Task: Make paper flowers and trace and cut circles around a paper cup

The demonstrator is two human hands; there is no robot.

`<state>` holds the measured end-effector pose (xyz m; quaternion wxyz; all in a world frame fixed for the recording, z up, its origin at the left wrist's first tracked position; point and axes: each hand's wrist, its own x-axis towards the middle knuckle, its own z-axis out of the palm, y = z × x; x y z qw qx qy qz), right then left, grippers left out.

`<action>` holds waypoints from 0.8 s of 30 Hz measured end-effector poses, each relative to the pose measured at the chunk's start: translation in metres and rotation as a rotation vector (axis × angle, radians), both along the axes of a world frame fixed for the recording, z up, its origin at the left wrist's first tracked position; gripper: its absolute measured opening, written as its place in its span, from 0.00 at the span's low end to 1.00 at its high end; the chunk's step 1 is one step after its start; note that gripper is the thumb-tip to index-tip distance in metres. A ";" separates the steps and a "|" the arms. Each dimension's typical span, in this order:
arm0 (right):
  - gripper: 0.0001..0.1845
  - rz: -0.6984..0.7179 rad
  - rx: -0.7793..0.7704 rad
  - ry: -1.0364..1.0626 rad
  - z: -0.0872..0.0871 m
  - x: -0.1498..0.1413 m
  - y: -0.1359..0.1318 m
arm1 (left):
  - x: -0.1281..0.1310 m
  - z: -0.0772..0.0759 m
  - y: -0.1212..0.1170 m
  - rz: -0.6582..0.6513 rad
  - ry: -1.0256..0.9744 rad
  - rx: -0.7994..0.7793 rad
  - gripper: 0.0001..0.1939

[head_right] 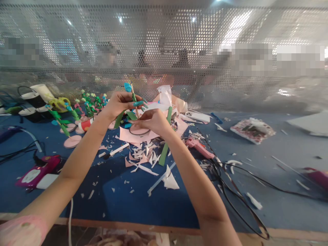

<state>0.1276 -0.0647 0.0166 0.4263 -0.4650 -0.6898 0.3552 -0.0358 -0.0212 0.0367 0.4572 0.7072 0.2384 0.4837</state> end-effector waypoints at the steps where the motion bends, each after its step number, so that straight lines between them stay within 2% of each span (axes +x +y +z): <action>1: 0.15 0.031 -0.006 0.005 0.001 0.001 -0.001 | 0.000 0.000 0.000 0.004 -0.001 -0.001 0.16; 5: 0.20 0.192 -0.069 0.143 0.000 0.003 0.001 | 0.001 -0.001 0.000 -0.019 -0.032 0.012 0.15; 7: 0.21 0.192 -0.075 0.189 -0.002 0.003 0.002 | 0.001 -0.002 0.000 -0.039 -0.045 0.018 0.16; 13: 0.22 0.046 -0.004 0.164 -0.004 0.002 0.005 | 0.002 -0.003 0.004 -0.043 -0.032 0.015 0.18; 15: 0.24 0.037 -0.008 0.183 -0.004 0.001 0.005 | 0.002 -0.004 0.004 -0.067 -0.024 0.028 0.20; 20: 0.26 0.059 0.033 0.211 -0.003 -0.002 0.002 | 0.005 -0.005 0.003 -0.082 -0.001 0.035 0.20; 24: 0.24 0.212 -0.003 0.233 -0.002 0.000 0.000 | 0.004 -0.004 0.002 -0.073 -0.016 0.037 0.18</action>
